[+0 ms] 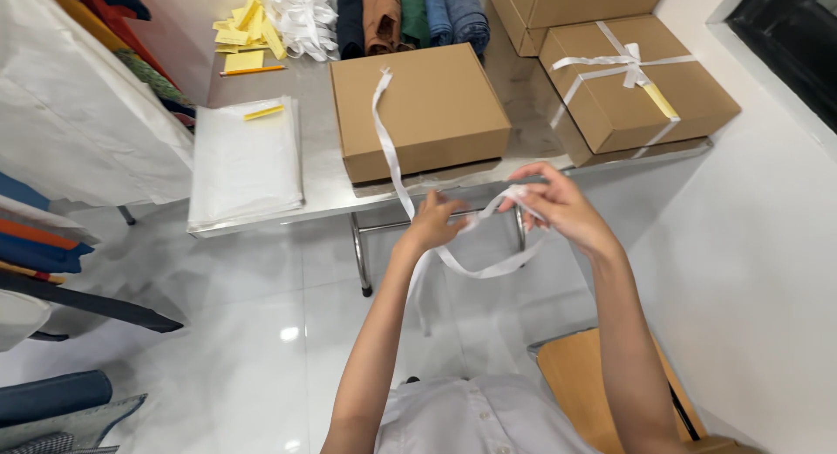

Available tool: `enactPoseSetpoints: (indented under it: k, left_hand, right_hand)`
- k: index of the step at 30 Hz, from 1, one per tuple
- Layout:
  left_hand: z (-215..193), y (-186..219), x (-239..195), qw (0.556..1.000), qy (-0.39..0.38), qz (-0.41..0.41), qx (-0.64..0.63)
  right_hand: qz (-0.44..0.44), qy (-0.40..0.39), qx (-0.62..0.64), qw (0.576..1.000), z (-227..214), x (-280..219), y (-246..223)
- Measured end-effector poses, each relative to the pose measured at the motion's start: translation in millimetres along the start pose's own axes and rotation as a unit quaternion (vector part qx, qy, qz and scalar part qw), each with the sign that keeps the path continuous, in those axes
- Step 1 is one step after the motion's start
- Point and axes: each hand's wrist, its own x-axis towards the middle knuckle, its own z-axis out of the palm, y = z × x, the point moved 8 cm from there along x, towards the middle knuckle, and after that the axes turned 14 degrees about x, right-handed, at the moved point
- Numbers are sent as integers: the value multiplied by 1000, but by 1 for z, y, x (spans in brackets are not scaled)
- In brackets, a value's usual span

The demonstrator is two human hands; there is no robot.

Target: The person ties a white ribbon around a cardboard box. They wrap the ribbon around the box, pull it tight, and tie a knot and bow on top.

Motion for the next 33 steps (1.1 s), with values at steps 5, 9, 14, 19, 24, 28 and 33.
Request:
enactPoseSetpoints:
  k: [5,9,14,19,24,28,33]
  left_hand:
    - [-52,94,-43,926,-1,128,-356]
    - [-52,89,-39,889,32,182,-419]
    - [-48,60,-37,887,72,135,-437]
    - [-35,33,-36,773,103,83,-621]
    - [-20,25,-60,631,62,54,-772]
    - [-11,-46,-83,586,137,13,-799]
    - [-17,-163,-152,349,299,94,-883]
  right_hand:
    - [67,-83,-32,994,-6,10,9]
    - [81,-108,-50,990,-25,18,20]
    - [98,-93,-69,988,-59,15,22]
    - [117,-58,-102,986,-91,10,22]
    - [-6,50,-227,973,-145,36,53]
    - [-40,113,-313,942,-176,53,76]
    - [-68,141,-414,897,-162,69,92]
